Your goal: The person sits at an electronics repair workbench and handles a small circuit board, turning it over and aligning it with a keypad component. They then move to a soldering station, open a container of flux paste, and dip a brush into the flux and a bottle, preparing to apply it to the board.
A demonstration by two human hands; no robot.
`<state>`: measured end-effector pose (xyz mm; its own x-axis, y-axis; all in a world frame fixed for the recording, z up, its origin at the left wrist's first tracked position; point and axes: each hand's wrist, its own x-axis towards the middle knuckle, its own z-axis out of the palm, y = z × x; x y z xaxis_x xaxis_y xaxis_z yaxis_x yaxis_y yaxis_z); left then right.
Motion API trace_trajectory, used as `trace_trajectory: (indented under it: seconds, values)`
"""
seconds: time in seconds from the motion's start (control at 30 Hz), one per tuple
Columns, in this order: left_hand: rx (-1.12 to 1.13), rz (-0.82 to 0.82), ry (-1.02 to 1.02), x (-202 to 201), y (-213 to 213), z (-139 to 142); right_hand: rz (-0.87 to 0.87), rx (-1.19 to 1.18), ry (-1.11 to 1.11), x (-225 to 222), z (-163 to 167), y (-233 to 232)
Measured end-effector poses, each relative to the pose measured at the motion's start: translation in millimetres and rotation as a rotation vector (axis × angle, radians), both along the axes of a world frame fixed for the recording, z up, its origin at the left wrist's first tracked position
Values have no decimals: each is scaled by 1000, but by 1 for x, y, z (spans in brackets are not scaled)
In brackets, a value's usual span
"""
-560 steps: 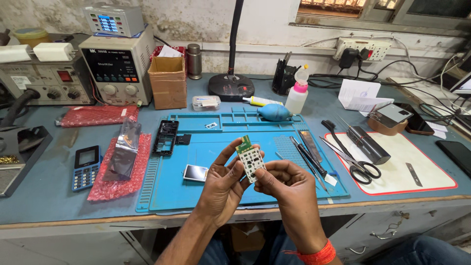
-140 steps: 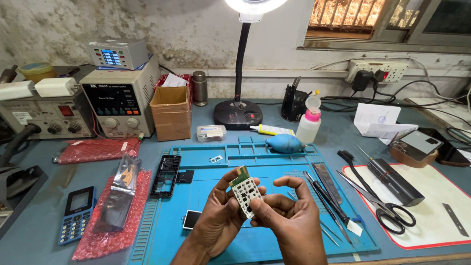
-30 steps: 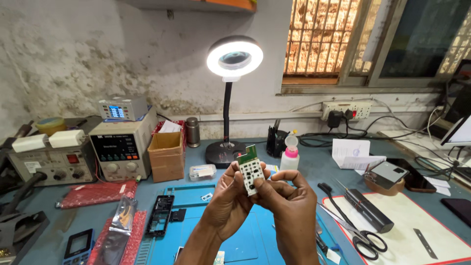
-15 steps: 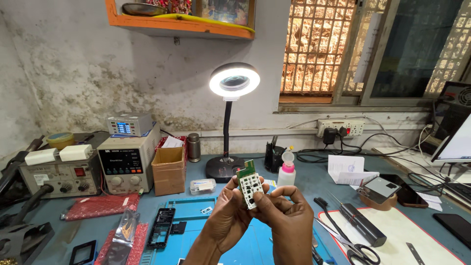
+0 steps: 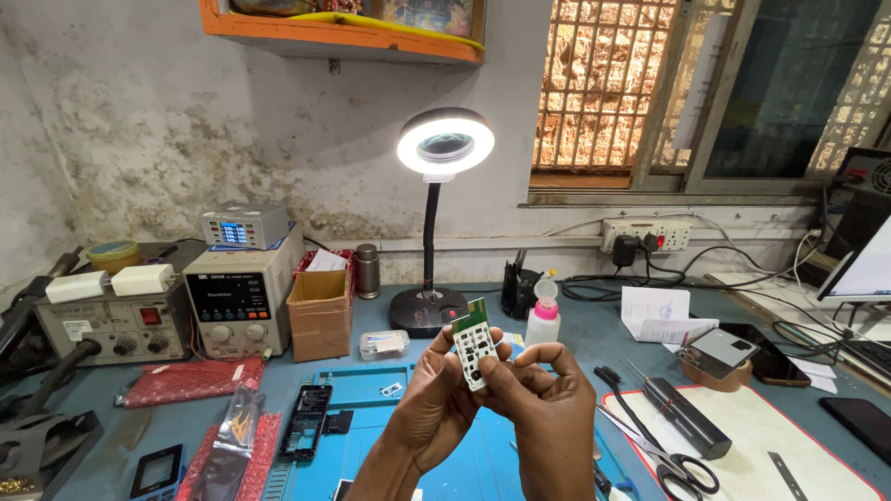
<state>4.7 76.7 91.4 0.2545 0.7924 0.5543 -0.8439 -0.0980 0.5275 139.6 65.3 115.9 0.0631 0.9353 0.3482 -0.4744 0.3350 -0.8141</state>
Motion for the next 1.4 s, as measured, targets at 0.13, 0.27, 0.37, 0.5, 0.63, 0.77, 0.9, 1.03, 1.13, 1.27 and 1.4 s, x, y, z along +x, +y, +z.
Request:
trace_trajectory:
  seconds: [0.13, 0.27, 0.37, 0.5, 0.63, 0.77, 0.9, 1.03, 1.13, 1.27, 1.4]
  values:
    - [-9, 11, 19, -1, 0, -1, -4, -12, -9, 1, 2, -2]
    - [-9, 17, 9, -1, 1, -2, -22, -6, -24, 1, 3, -3]
    - [-2, 9, 6, -1, 2, -3, -27, 0, -27, 0, 3, -4]
    - [-9, 2, 3, -2, 2, -4, -24, 14, -22, 0, 4, -7]
    - [-7, 2, 5, -2, 2, -4, -15, 14, -20, 0, 5, -8]
    - [-19, 20, 7, 0, 1, -3, -15, 21, -17, 0, 5, -8]
    - [-27, 28, 14, 0, 1, -2, -3, 36, -10, 1, 6, -9]
    - [-16, 27, 24, -1, 1, -2, -3, 42, -26, 1, 7, -9]
    - [-2, 11, 28, -1, 2, -3, -5, 27, -35, 2, 8, -9]
    - [2, 14, 38, -1, 3, -4, -8, 27, -28, 2, 8, -10]
    - [-17, 30, 56, 0, 3, -3, -25, 19, -39, 2, 8, -11]
